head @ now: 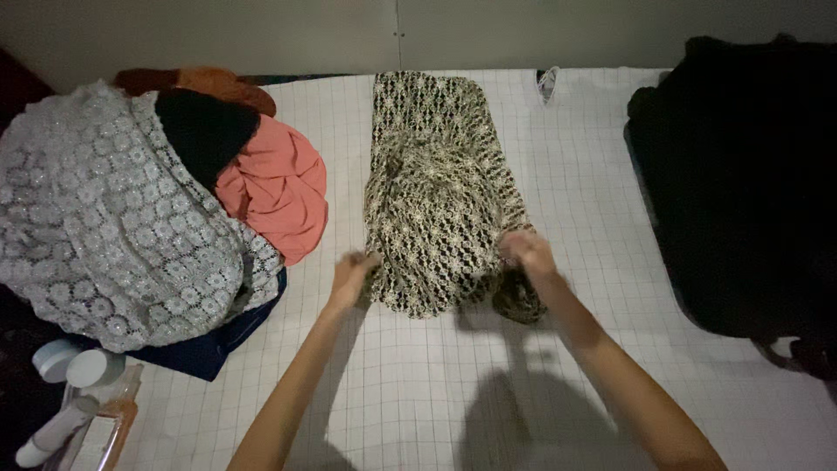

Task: The person folds a lace garment by hand, smoothing it on a white surface, folding the sides and sleeves inward, and then folding it into a smaller rectangle.

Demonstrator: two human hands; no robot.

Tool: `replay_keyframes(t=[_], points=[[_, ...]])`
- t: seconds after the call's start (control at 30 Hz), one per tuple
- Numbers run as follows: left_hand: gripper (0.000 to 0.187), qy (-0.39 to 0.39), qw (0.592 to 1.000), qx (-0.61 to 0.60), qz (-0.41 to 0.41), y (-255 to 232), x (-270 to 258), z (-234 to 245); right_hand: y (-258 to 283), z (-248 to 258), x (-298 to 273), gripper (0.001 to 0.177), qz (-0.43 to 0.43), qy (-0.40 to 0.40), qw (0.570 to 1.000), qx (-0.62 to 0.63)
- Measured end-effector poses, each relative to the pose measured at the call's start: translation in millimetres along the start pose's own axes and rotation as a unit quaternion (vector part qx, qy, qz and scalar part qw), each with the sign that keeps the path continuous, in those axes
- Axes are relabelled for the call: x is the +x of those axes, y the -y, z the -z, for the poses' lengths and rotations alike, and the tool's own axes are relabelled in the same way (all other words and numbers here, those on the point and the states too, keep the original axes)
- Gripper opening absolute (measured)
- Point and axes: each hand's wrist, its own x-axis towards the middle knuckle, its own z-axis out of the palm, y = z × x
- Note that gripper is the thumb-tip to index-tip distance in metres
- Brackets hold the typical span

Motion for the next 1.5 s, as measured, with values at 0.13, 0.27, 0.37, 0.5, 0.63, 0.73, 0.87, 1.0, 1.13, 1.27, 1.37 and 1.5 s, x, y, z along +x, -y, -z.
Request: replay_keyframes(t=[0.13, 0.27, 0.37, 0.5, 0.63, 0.73, 0.87, 1.0, 1.13, 1.27, 1.37, 1.5], points=[[0.057, 0.108, 0.987, 0.082, 0.091, 15.9, -42.6, -3.4, -17.1, -13.5, -44.4, 0.090, -0.080, 0.145, 0.916, -0.366], [0.040, 0.112, 0.984, 0.121, -0.066, 1.7, -47.5, -9.4, -23.0, -31.4, -40.3, 0.111, -0.074, 0.042, 0.943, -0.322], [0.026, 0.119, 0.991, -0.038, -0.039, -17.6, -50.0, -8.5, 2.4, -30.5, -38.9, 0.104, -0.075, 0.048, 0.969, -0.232], [0.017, 0.072, 0.989, -0.094, -0.083, -20.3, -47.3, 10.6, 35.6, -11.3, -58.4, 0.103, -0.053, -0.015, 0.973, -0.222], [0.016, 0.060, 0.968, -0.073, -0.235, 21.8, -40.4, 18.2, 7.4, 12.0, -54.9, 0.108, -0.055, 0.147, 0.956, -0.250], [0.013, 0.101, 0.978, -0.163, -0.085, 51.3, -40.6, 15.6, -42.1, 20.5, -44.7, 0.112, -0.110, 0.154, 0.902, -0.389], [0.012, 0.169, 0.985, 0.022, 0.001, 38.3, -46.2, 19.6, -82.7, 14.0, -43.1, 0.112, -0.036, 0.082, 0.899, -0.429], [0.031, 0.102, 0.994, 0.028, -0.007, 6.8, -55.9, -0.7, -92.8, -1.5, -33.2, 0.099, -0.114, 0.094, 0.946, -0.287], [0.054, 0.130, 0.985, -0.116, -0.001, -3.0, -67.7, -7.9, -78.7, 1.0, -32.0, 0.092, -0.090, 0.126, 0.933, -0.325], [0.065, 0.208, 0.950, -0.230, -0.030, -8.7, -60.0, 3.4, -18.7, 8.6, -44.0, 0.112, -0.135, 0.146, 0.910, -0.365], [0.073, 0.172, 0.971, -0.126, 0.111, -0.5, -56.3, 13.6, 7.3, 4.4, -76.9, 0.110, -0.162, 0.209, 0.921, -0.285], [0.056, 0.118, 0.989, 0.039, 0.075, 33.2, -36.6, -1.2, -0.9, -7.3, -83.4, 0.108, -0.201, 0.100, 0.874, -0.431]])
